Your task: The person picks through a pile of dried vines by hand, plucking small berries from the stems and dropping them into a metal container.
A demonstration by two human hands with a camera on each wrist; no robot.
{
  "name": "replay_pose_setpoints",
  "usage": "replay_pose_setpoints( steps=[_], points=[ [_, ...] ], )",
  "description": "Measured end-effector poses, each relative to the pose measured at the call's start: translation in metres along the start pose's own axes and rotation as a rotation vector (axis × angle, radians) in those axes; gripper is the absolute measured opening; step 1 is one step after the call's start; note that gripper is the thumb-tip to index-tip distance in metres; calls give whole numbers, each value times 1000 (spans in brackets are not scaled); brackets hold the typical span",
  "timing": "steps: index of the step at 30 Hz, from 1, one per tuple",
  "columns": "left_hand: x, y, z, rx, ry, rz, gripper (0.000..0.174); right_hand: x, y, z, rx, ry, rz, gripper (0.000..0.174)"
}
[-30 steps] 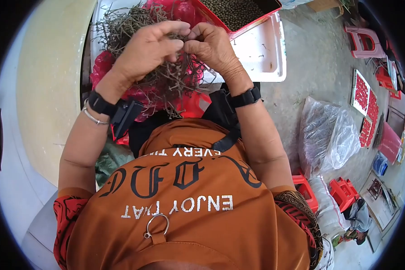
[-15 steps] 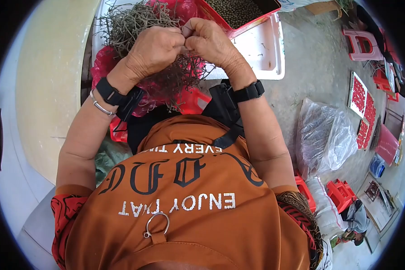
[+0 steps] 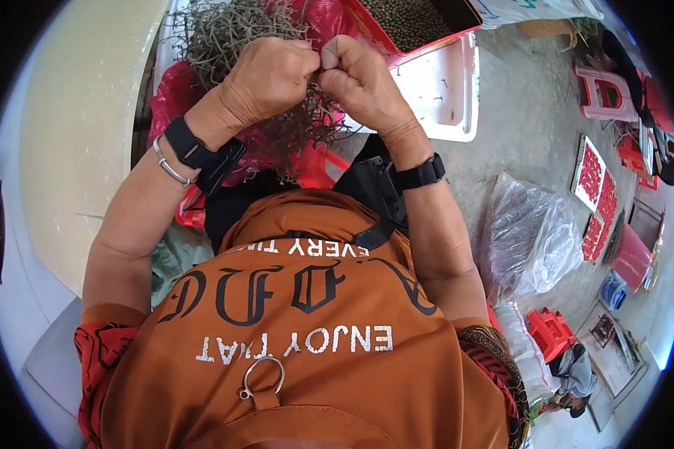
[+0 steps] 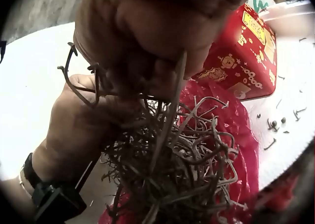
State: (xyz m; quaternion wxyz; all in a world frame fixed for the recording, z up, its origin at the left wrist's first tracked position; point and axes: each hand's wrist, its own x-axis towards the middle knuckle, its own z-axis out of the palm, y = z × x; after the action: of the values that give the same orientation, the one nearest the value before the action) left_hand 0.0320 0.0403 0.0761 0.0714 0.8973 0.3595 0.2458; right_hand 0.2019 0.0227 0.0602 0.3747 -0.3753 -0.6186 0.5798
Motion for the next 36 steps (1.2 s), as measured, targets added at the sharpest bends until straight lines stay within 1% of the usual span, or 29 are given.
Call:
replay_pose_setpoints(
  steps=[1,4,5,7,8,9,11,12,13,15,16,17,19,20,21,23,24,25,27,28,29,31,32,35,36],
  points=[
    [-2,-1,0,4,3,-13,8,-1,-1,-2,37,-31,13,12],
    [-2,-6,1,75,-51,39,7,-5,-15,0,107,-95,40,12],
    [-1,-10,-2,81,-44,28,7,-11,-27,7,275,-189,31,11],
    [3,-20,-12,65,37,-55,11,-25,-45,17,622,-347,14,10],
    [9,-22,-14,49,81,-74,13,-29,-43,10,613,-326,4,10],
    [13,-24,-15,52,91,-58,13,-29,-36,-2,654,-198,32,9],
    [6,-29,-17,-73,2,-291,16,-25,-19,-12,765,44,100,10],
    [2,-25,-17,-152,-55,-411,17,-28,-20,-10,773,56,109,10],
    [4,-24,-18,-160,-55,-402,17,-25,-28,-10,813,136,123,7],
    [12,-26,-26,-461,-102,-633,16,-18,-42,-11,887,287,138,4],
    [14,-28,-31,-608,-127,-752,16,-17,-44,-10,885,286,131,4],
    [18,-27,-38,-604,-123,-752,16,-15,-45,-9,923,217,122,4],
    [25,-20,-50,-741,-87,-800,17,-15,-46,-6,998,82,114,7],
    [26,-18,-52,-813,-69,-823,18,-16,-45,-6,997,83,118,7],
    [25,-18,-51,-815,-69,-823,18,-17,-44,-5,797,87,139,9],
    [23,-20,-49,-804,-77,-743,11,-19,-40,-5,397,91,179,15],
    [22,-22,-49,-798,-79,-699,9,-20,-35,-3,394,92,179,15],
    [20,-26,-45,-799,-77,-697,9,-21,-28,0,132,119,125,16],
    [12,-29,-36,-728,-95,-514,10,-21,-18,8,-388,167,18,16],
    [10,-30,-34,-691,-104,-423,11,-21,-18,11,-389,167,19,16],
    [9,-31,-32,-691,-105,-422,11,-22,-19,13,-487,183,36,15],
    [7,-32,-29,-704,-142,-460,10,-22,-21,18,-684,215,71,14],
    [8,-30,-29,-710,-161,-479,10,-20,-22,21,-683,218,72,14],
    [10,-25,-32,-717,-197,-494,9,-10,-20,27,-1000,227,34,13],
    [10,-25,-33,-719,-211,-505,9,-8,-17,26,-1000,227,33,13]
  ],
)
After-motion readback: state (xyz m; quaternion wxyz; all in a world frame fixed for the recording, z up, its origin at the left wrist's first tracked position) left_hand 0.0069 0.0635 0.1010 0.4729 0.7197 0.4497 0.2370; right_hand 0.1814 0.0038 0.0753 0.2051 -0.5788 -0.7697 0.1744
